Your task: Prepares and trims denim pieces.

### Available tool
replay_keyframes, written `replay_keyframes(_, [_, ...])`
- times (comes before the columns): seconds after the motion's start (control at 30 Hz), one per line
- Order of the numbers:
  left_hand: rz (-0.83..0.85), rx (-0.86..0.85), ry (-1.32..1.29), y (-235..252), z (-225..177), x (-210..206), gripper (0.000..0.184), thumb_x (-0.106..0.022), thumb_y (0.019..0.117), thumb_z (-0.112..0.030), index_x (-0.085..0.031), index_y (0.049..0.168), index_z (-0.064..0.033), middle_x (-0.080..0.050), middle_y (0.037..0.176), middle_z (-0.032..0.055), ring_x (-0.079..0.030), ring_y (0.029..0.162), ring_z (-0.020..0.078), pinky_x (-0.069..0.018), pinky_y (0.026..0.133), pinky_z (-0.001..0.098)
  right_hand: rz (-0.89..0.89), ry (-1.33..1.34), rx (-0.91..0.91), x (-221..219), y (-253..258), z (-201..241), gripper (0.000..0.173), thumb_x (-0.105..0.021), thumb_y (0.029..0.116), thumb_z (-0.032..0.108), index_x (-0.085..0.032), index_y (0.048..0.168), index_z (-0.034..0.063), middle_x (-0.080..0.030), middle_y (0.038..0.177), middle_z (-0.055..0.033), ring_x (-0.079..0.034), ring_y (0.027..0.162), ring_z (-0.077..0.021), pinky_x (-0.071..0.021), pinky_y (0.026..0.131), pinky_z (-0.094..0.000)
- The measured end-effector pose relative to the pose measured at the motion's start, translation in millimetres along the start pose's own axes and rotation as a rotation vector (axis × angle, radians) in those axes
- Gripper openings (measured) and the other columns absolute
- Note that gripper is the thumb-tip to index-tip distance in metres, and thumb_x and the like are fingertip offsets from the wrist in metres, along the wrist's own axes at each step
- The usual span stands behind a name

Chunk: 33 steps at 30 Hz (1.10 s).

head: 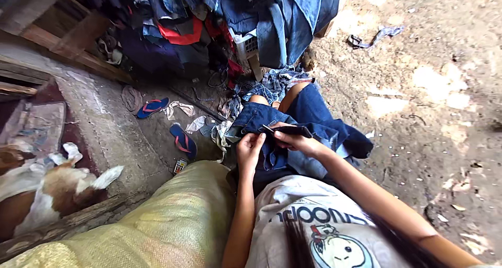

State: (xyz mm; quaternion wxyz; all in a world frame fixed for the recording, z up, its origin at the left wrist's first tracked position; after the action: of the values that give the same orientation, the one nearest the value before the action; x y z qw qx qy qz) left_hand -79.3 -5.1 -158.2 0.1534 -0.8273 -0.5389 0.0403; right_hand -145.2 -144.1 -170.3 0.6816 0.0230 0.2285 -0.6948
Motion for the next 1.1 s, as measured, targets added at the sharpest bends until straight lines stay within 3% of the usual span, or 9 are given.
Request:
replay_keyframes(0.17, [0.004,-0.051,0.119,15,-18,3,0.012,-0.068,0.0931,-0.005,-0.070,0.097,0.0065,-0.072,0.085,0.0064,-0.067,0.078,0.0036,-0.0564,0.078,0.0222,0.033,-0.246,0.137,3,8,26,0.031,-0.056,0.1028,0.020,-0.061,0.127,0.0015,-0.063,0.089,0.0056,-0.054,0.070,0.0037,-0.0461,0.065,-0.0147])
replay_keyframes(0.3, [-0.019,-0.006,0.057,20,-10,-4,0.007,-0.065,0.0928,-0.001,-0.069,0.091,0.0045,-0.066,0.076,0.0005,-0.062,0.070,0.0014,-0.0535,0.071,0.0195,-0.098,0.004,-0.061,6,8,5,0.038,-0.046,0.1062,0.024,-0.049,0.142,0.0126,-0.052,0.071,0.0093,-0.041,0.052,0.0023,-0.0335,0.047,-0.0143])
replay_keyframes(0.43, [-0.099,0.110,-0.010,13,17,-11,0.008,-0.064,0.0940,0.001,-0.069,0.095,0.0080,-0.067,0.080,0.0045,-0.060,0.073,0.0033,-0.0514,0.074,0.0207,-0.306,0.235,-0.322,1,-11,-33,0.032,-0.039,0.1112,0.033,-0.058,0.093,0.0149,-0.051,0.060,0.0080,-0.037,0.043,-0.0004,-0.0299,0.041,-0.0163])
replay_keyframes(0.53, [-0.149,0.109,-0.025,3,25,-11,0.008,-0.064,0.0944,0.001,-0.068,0.094,0.0075,-0.067,0.081,0.0046,-0.061,0.075,0.0028,-0.0522,0.075,0.0206,-0.306,0.246,-0.223,12,-28,-36,0.023,-0.039,0.1098,0.027,-0.055,0.119,0.0130,-0.054,0.065,0.0080,-0.041,0.046,0.0003,-0.0329,0.042,-0.0156])
replay_keyframes(0.67, [-0.169,0.038,-0.053,-9,26,-9,0.006,-0.062,0.0946,0.001,-0.067,0.093,0.0053,-0.066,0.079,0.0022,-0.062,0.075,0.0019,-0.0535,0.075,0.0206,-0.417,0.241,-0.049,45,-56,-20,0.018,-0.034,0.1066,0.028,-0.046,0.117,0.0192,-0.046,0.063,0.0112,-0.036,0.045,0.0028,-0.0307,0.040,-0.0136])
replay_keyframes(0.73, [-0.170,-0.012,-0.055,-13,23,-11,0.007,-0.062,0.0942,0.000,-0.067,0.094,0.0053,-0.066,0.078,0.0014,-0.062,0.073,0.0008,-0.0535,0.073,0.0198,-0.529,0.168,0.081,57,-67,-1,0.036,-0.041,0.1039,0.023,-0.042,0.139,0.0177,-0.042,0.060,0.0136,-0.034,0.043,0.0036,-0.0302,0.040,-0.0132])
replay_keyframes(0.83, [-0.161,-0.094,-0.027,-18,17,-13,0.008,-0.063,0.0939,-0.001,-0.067,0.096,0.0051,-0.066,0.079,0.0004,-0.061,0.073,-0.0010,-0.0533,0.072,0.0184,-0.581,-0.177,0.205,45,-72,30,0.052,-0.057,0.0980,0.020,-0.043,0.147,0.0088,-0.053,0.071,0.0114,-0.045,0.053,0.0041,-0.0405,0.050,-0.0149])
replay_keyframes(0.9, [-0.148,-0.156,-0.004,-18,12,-14,0.008,-0.062,0.0937,-0.001,-0.067,0.095,0.0050,-0.065,0.077,-0.0009,-0.060,0.072,-0.0025,-0.0525,0.071,0.0168,-0.492,-0.452,0.282,23,-60,40,0.048,-0.064,0.0967,0.022,-0.054,0.139,0.0010,-0.062,0.080,0.0030,-0.055,0.064,-0.0006,-0.0500,0.063,-0.0213])
replay_keyframes(1.1, [-0.098,-0.200,-0.030,-20,17,-13,0.004,-0.061,0.0917,0.001,-0.065,0.091,0.0030,-0.064,0.077,-0.0023,-0.060,0.072,-0.0017,-0.0524,0.071,0.0178,-0.357,-0.953,0.316,1,-12,28,0.031,-0.078,0.0860,0.023,-0.073,0.106,-0.0003,-0.065,0.100,-0.0187,-0.066,0.075,-0.0321,-0.0541,0.061,-0.0529])
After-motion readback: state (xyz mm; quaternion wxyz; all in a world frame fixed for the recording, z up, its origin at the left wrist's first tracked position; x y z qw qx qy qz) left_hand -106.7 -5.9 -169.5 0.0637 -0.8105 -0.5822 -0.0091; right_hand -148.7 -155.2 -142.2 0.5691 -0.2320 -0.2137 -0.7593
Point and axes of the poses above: each hand's wrist, its own y-axis towards the middle knuckle, its own x-axis out of the back of the hand, z = x × y, the point moved 8 cm from there along y, towards the middle knuckle
